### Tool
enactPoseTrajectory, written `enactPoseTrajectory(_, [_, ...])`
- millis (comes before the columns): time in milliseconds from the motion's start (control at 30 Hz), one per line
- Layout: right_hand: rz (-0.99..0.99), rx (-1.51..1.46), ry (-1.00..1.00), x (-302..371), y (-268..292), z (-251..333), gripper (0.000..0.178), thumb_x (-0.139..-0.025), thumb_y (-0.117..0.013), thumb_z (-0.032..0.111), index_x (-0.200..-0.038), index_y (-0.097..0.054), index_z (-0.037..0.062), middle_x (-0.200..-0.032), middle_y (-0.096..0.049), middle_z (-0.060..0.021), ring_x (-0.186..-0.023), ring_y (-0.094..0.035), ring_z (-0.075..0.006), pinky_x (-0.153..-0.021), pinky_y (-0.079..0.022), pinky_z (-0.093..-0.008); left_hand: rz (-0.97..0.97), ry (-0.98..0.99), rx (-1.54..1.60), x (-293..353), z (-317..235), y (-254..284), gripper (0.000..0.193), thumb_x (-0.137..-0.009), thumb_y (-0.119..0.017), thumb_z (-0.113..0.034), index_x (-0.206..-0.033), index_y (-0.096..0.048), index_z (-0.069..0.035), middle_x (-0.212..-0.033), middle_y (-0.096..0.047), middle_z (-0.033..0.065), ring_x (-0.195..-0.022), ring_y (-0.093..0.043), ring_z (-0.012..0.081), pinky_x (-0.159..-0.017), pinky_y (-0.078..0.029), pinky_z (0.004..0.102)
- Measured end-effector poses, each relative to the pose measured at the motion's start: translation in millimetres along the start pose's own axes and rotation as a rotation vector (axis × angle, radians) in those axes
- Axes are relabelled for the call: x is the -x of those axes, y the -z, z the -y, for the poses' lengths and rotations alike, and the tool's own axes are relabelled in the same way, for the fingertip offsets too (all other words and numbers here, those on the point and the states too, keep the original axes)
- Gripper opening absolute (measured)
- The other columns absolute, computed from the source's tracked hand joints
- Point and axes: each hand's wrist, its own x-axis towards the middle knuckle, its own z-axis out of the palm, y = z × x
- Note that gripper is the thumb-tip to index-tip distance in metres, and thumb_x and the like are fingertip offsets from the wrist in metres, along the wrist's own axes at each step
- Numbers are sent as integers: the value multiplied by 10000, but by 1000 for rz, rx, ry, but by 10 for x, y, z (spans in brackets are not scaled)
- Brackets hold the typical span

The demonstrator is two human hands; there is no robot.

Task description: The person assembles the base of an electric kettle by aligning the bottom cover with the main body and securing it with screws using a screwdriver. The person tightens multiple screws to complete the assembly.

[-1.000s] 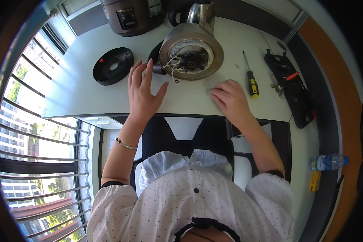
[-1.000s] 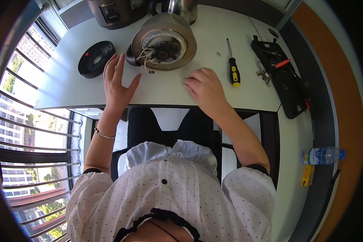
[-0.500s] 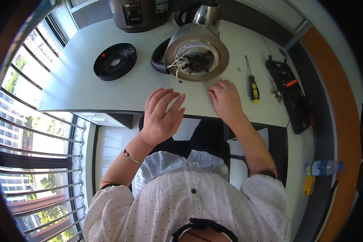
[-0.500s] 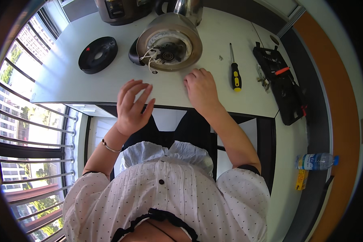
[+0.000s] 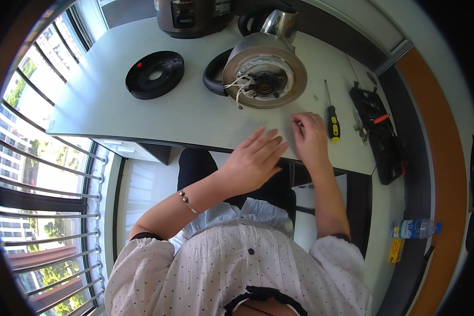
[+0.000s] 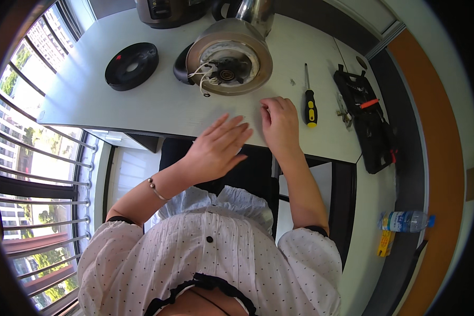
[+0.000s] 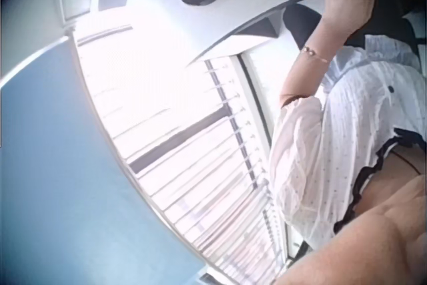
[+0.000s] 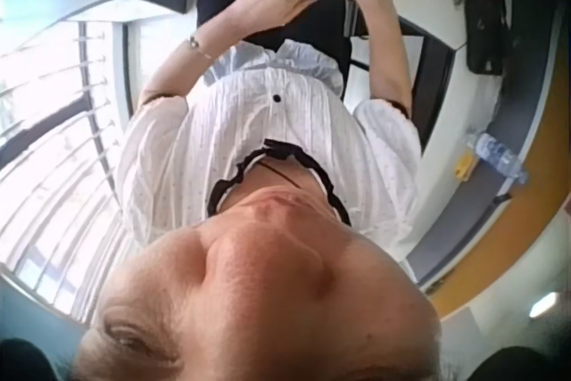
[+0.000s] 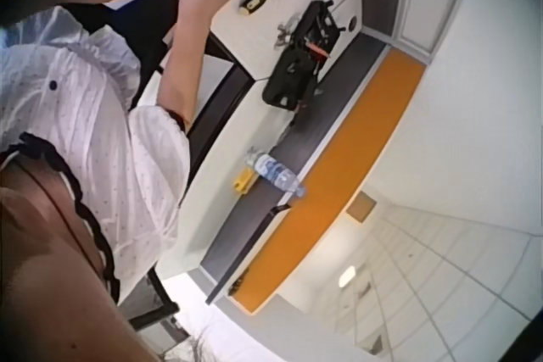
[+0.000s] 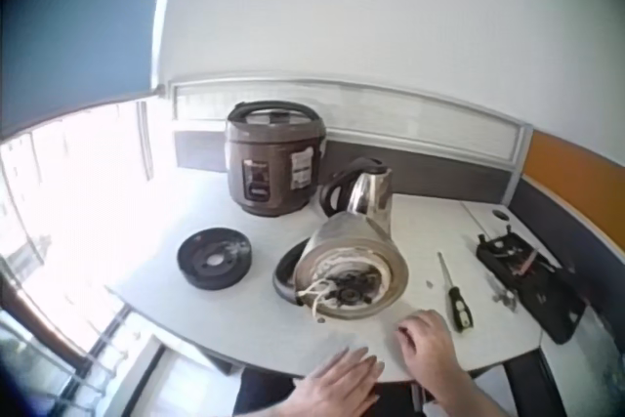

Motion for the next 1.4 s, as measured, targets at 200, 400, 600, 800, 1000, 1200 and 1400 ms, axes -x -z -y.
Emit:
enactPoseTrajectory(200, [-84,-18,-58,116,59,-22,178,-799,-620,-12,-975,-627,14,-932,-642,-117,-865,-584,-312,-767,-470,-384,137,9,-38,-157,-3,-253,782,-814,-610,-496,-1365,-389,13,-1340,-491,175,-1300,-418,298,-1136,-228,454])
enactPoseTrajectory(400, [-142,-44,-35,215,121,23,159,-819,-587,-34,-969,-626,0,-951,-646,-135,-880,-594,-304,-779,-477,-376,147,44,-120,-67,57,-268,876,-772,-592,-596,-1364,-390,18,-1377,-467,169,-1314,-407,284,-1143,-207,445])
enactPoseTrajectory(600, [-140,-97,-12,283,118,95,160,-813,-591,-41,-965,-625,-7,-959,-648,-135,-892,-597,-309,-789,-479,-369,159,290,-260,239,226,83,959,-771,-574,-632,-1393,-335,57,-1413,-422,189,-1359,-343,288,-1156,-170,433])
enactPoseTrajectory(800, [-159,-144,80,288,-3,247,171,-806,-602,-30,-974,-619,-8,-974,-649,-137,-894,-598,-314,-799,-473,-379,25,666,-510,928,371,625,950,-783,-595,-597,-1392,-323,80,-1441,-357,222,-1387,-258,357,-1152,-110,501])
enactPoseTrajectory(1000, [-68,-141,287,265,-120,571,182,-802,-623,10,-983,-625,-2,-1011,-653,-130,-923,-603,-308,-838,-455,-408,15,1294,-1184,1886,825,1315,890,-909,-391,-635,-1406,-303,97,-1508,-230,246,-1432,-110,382,-1138,-52,549])
enactPoseTrajectory(1200, [150,-85,375,278,-202,735,265,-860,-607,150,-1073,-618,-9,-1159,-622,-133,-1110,-568,-303,-1021,-378,-447,-217,997,-1012,2169,830,1366,551,-956,-498,-364,-1312,-483,56,-1346,-502,198,-1359,-349,321,-1152,-125,491])
enactPoseTrajectory(1400, [-20,159,120,376,-74,412,333,-901,-574,193,-1135,-590,-44,-1212,-590,-206,-1162,-537,-352,-1032,-356,-480,-314,648,-733,1805,702,1004,409,-898,-597,-151,-1271,-539,5,-1292,-572,123,-1308,-440,286,-1147,-186,496])
